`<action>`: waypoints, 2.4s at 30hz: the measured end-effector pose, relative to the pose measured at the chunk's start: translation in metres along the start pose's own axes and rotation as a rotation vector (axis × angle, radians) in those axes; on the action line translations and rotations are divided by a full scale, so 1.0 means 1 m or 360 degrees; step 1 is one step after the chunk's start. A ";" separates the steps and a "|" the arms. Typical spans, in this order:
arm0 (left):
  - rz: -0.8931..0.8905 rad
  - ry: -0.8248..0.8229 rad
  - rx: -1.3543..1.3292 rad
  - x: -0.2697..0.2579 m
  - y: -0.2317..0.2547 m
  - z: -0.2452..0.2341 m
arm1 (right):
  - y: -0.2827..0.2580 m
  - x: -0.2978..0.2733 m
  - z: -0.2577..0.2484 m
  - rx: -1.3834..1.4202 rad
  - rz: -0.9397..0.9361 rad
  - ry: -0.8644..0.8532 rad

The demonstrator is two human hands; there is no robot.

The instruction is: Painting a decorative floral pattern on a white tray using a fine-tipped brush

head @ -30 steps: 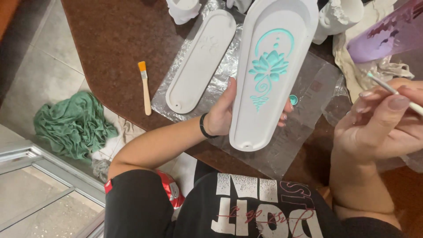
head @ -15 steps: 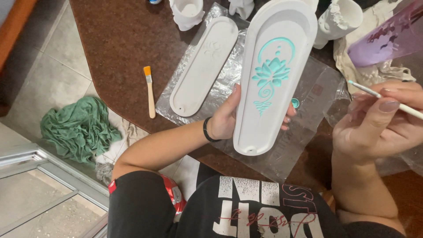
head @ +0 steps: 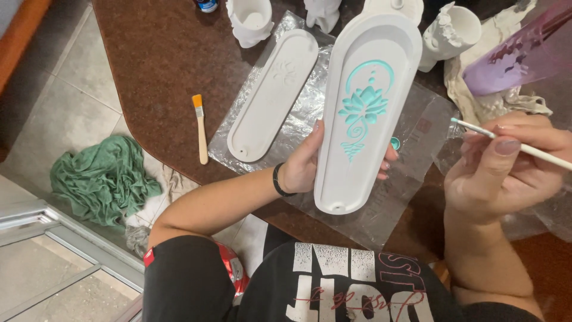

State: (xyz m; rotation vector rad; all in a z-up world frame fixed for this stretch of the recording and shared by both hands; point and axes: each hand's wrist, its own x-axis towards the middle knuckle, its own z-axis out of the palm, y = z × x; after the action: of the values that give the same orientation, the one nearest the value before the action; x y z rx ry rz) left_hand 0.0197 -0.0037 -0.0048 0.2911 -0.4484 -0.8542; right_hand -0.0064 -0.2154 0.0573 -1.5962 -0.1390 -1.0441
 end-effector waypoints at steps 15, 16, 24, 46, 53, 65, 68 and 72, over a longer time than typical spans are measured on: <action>0.0035 0.0092 0.0046 -0.001 -0.003 0.011 | -0.004 0.003 -0.004 0.0181 0.0138 -0.0133; 0.0022 0.0091 0.0031 0.002 0.002 0.009 | -0.001 0.008 -0.007 0.0164 0.0145 -0.0127; 0.0107 0.0230 -0.0066 0.004 0.000 -0.004 | -0.007 0.018 -0.028 -0.0005 0.0444 -0.0417; 0.0143 0.0779 -0.0116 0.009 -0.010 0.007 | 0.063 -0.016 -0.039 -0.0746 -0.0285 -0.1286; 0.0126 0.0802 -0.0058 0.010 -0.011 0.007 | 0.064 -0.017 -0.038 -0.0751 -0.0300 -0.1320; 0.0004 0.0627 -0.0262 0.004 -0.019 0.007 | 0.027 -0.012 -0.053 -0.0031 0.0532 -0.0565; -0.0109 0.0566 -0.0175 -0.002 -0.025 0.007 | 0.004 -0.005 -0.035 0.0078 0.0460 -0.0596; -0.0221 0.0454 0.0047 -0.007 -0.027 0.014 | -0.003 0.005 -0.012 0.0030 0.0017 -0.0854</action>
State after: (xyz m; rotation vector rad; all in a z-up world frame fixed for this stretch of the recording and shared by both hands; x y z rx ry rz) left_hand -0.0084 -0.0162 -0.0055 0.4685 -0.1761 -0.9252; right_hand -0.0117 -0.2271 0.0625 -1.8253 -0.4990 -0.5817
